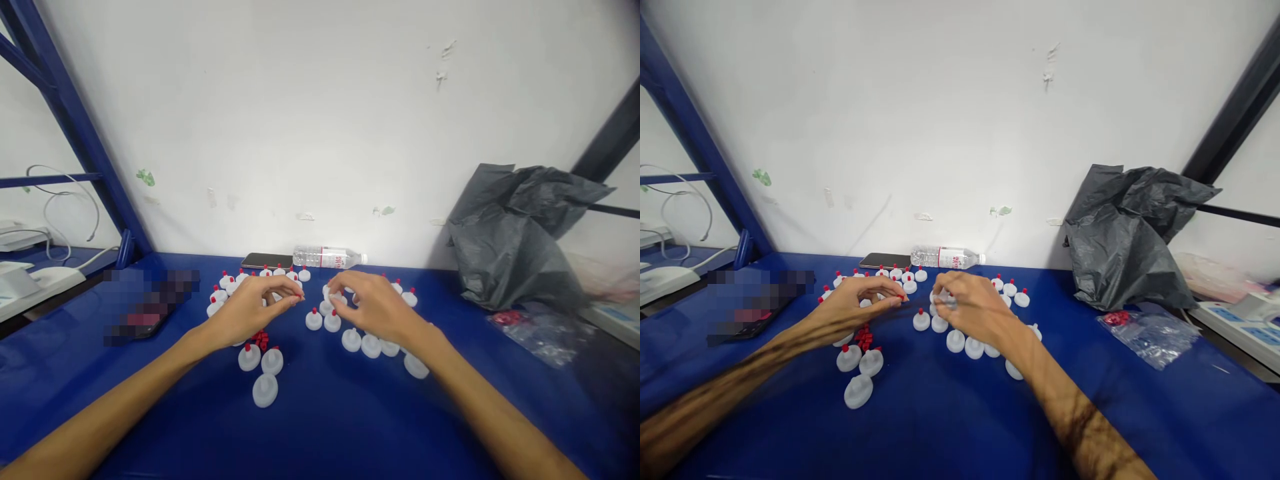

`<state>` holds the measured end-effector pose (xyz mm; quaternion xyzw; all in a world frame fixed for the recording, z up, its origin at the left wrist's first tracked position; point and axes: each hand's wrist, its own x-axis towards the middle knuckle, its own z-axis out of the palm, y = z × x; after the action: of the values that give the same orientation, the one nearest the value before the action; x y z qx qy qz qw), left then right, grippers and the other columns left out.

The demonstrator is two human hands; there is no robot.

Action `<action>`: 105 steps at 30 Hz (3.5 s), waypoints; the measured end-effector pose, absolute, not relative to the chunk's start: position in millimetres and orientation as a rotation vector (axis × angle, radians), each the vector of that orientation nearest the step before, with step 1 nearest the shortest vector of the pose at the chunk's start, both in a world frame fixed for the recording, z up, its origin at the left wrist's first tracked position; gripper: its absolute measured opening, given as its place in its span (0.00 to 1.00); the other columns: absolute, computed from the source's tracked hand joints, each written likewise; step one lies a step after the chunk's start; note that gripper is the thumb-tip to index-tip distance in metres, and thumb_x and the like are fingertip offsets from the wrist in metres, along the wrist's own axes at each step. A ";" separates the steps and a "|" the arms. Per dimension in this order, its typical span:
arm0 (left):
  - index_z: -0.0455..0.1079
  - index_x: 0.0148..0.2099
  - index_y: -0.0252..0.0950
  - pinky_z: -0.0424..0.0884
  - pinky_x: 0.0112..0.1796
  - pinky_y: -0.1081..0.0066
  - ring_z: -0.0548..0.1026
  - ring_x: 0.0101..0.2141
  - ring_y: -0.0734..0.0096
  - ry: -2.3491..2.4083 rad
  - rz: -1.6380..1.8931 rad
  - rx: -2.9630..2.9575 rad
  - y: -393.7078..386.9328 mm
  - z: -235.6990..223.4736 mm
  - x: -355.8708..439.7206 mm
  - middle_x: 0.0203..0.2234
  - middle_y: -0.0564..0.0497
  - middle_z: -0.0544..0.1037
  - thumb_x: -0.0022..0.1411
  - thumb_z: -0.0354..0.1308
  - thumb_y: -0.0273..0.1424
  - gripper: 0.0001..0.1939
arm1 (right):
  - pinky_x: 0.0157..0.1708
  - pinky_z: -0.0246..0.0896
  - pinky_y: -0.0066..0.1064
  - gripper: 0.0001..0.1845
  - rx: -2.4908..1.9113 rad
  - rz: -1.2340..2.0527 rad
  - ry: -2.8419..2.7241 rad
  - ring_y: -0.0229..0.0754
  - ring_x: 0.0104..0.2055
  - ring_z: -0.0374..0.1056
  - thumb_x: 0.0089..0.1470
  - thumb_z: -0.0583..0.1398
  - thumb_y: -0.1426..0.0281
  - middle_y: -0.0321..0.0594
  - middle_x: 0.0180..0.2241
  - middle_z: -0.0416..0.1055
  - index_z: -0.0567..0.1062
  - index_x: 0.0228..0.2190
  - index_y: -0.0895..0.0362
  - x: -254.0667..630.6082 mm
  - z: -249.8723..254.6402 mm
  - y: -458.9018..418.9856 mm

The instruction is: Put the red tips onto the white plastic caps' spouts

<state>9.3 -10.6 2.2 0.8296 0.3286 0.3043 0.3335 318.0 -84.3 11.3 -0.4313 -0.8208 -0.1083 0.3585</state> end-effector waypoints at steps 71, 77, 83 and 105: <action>0.90 0.72 0.40 0.88 0.57 0.58 0.93 0.53 0.51 0.398 0.503 1.703 -9.0 -9.6 10.6 0.56 0.39 0.96 0.69 0.90 0.53 0.38 | 0.45 0.90 0.38 0.10 -0.771 -0.388 -2.114 0.46 0.43 0.92 0.81 0.69 0.68 0.34 0.48 0.97 0.92 0.52 0.41 273.0 -9.2 -97.8; 0.97 0.54 0.43 0.82 0.53 0.62 0.89 0.49 0.55 0.666 0.481 2.277 3.1 11.4 -6.8 0.48 0.44 0.96 0.81 0.75 0.44 0.13 | 0.44 0.82 0.38 0.12 -1.209 -0.300 -2.079 0.47 0.42 0.90 0.81 0.67 0.68 0.41 0.49 0.97 0.92 0.55 0.48 326.5 23.8 -87.4; 0.98 0.49 0.50 0.81 0.50 0.64 0.90 0.46 0.56 0.692 0.144 2.394 7.8 13.9 -25.1 0.46 0.49 0.96 0.74 0.75 0.32 0.10 | 0.42 0.74 0.36 0.09 -1.729 0.067 -2.166 0.50 0.43 0.91 0.75 0.70 0.71 0.34 0.39 0.95 0.92 0.45 0.45 358.1 46.5 -83.5; 1.00 0.46 0.50 0.79 0.44 0.67 0.90 0.43 0.57 0.630 0.149 2.357 2.7 8.8 -20.2 0.43 0.49 0.96 0.68 0.78 0.31 0.10 | 0.30 0.74 0.34 0.10 -1.598 0.460 -2.172 0.47 0.30 0.88 0.61 0.84 0.59 0.39 0.32 0.94 0.94 0.31 0.44 408.4 25.0 -71.1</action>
<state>-20.2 2.7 8.8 0.9063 0.2421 0.0571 0.3416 408.4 -71.1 25.0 -0.5722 -0.7777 0.1646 0.2018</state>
